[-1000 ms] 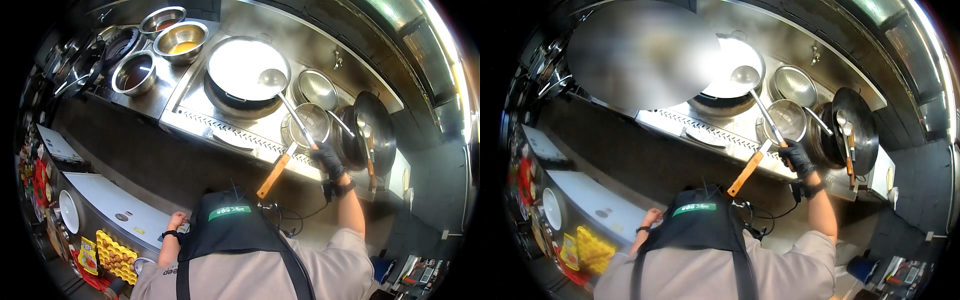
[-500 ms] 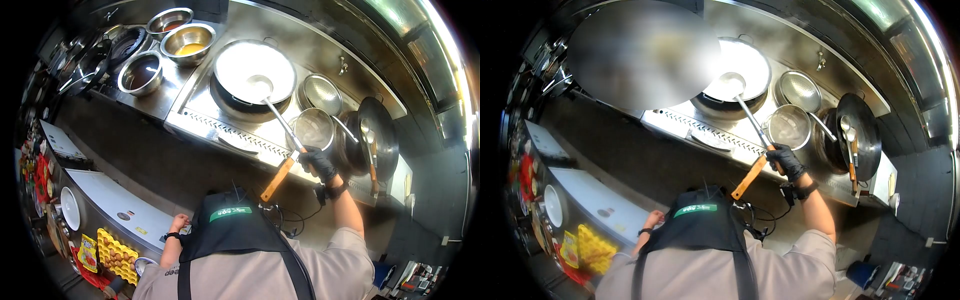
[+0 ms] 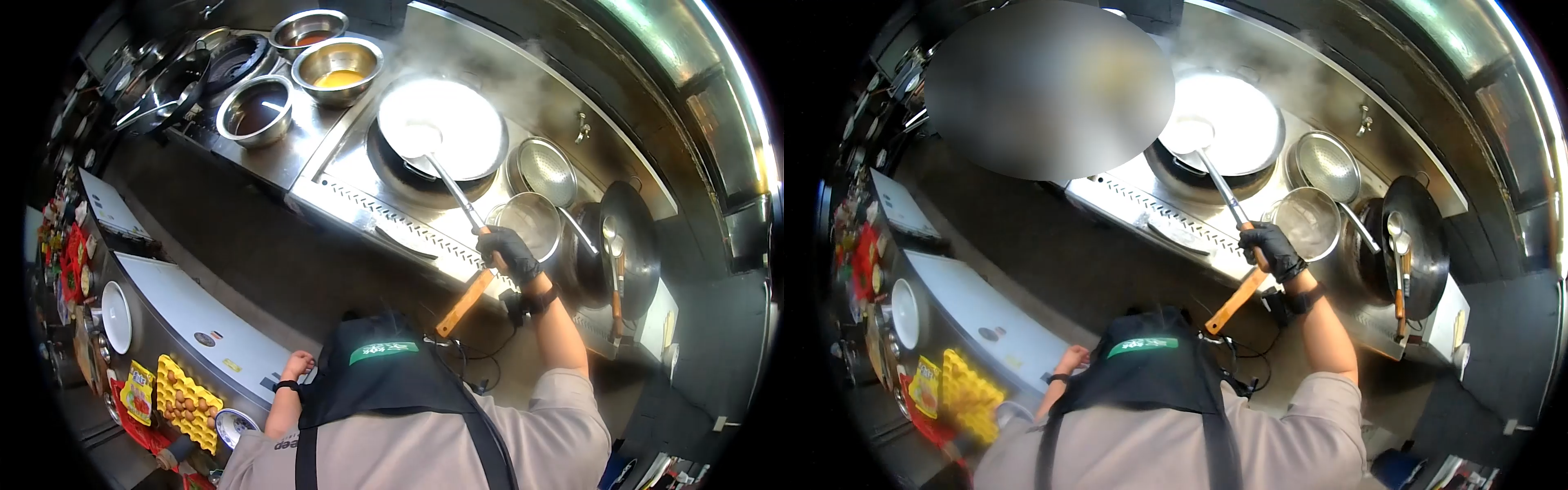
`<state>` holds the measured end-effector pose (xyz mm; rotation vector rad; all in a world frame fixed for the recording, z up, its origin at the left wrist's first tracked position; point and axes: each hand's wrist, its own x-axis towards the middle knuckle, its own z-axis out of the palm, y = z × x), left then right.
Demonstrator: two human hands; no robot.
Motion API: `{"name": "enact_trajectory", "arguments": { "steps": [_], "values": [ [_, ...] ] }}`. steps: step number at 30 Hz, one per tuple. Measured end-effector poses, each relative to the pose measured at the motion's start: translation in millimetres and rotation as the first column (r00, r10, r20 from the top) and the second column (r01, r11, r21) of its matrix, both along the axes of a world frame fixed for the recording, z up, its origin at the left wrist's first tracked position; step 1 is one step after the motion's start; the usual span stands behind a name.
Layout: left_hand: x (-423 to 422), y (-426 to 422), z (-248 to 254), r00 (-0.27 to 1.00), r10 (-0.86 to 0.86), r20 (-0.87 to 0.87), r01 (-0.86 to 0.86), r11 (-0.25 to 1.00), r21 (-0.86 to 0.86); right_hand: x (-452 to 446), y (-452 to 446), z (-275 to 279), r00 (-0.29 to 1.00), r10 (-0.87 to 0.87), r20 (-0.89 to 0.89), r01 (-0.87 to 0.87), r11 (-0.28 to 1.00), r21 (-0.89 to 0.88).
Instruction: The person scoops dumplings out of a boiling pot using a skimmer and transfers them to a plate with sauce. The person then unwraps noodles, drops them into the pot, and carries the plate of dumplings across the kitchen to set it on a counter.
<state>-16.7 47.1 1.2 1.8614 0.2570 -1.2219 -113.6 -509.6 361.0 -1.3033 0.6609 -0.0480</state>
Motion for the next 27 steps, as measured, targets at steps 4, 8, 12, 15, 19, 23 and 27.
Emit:
{"name": "enact_trajectory", "arguments": {
  "steps": [4,8,12,15,19,23,27],
  "values": [
    [-4.7,2.3,-2.5,1.0,-0.004,-0.021,0.004,1.0,0.001,14.6,0.6,11.2,0.993,0.087,0.073,-0.084,0.996,-0.041],
    [-7.3,4.7,-5.8,0.999,0.012,-0.029,-0.013,1.0,-0.013,16.6,-0.2,27.4,0.936,0.174,0.306,-0.113,0.972,-0.208],
    [-8.7,4.5,-7.9,0.999,-0.023,-0.026,0.023,1.0,-0.014,22.1,-34.8,34.2,0.979,-0.066,0.194,0.012,0.963,0.268],
    [-10.5,4.7,-8.7,0.999,-0.035,-0.013,0.035,0.999,-0.013,22.1,-54.7,56.9,0.971,-0.159,0.179,0.119,0.969,0.215],
    [-13.4,2.6,-6.0,0.999,-0.051,-0.015,0.051,0.999,-0.006,20.1,-115.6,64.6,0.978,-0.148,0.146,0.077,0.91,0.408],
    [-12.9,0.2,-3.8,1.0,0.014,-0.009,-0.015,0.999,-0.035,16.1,-173.9,54.2,0.972,-0.222,0.074,0.207,0.963,0.173],
    [-13.4,7.4,-17.1,0.999,-0.039,-0.015,0.038,0.998,-0.051,13.0,-215.0,33.0,0.921,-0.388,0.021,0.387,0.912,-0.136]
  ]
}}
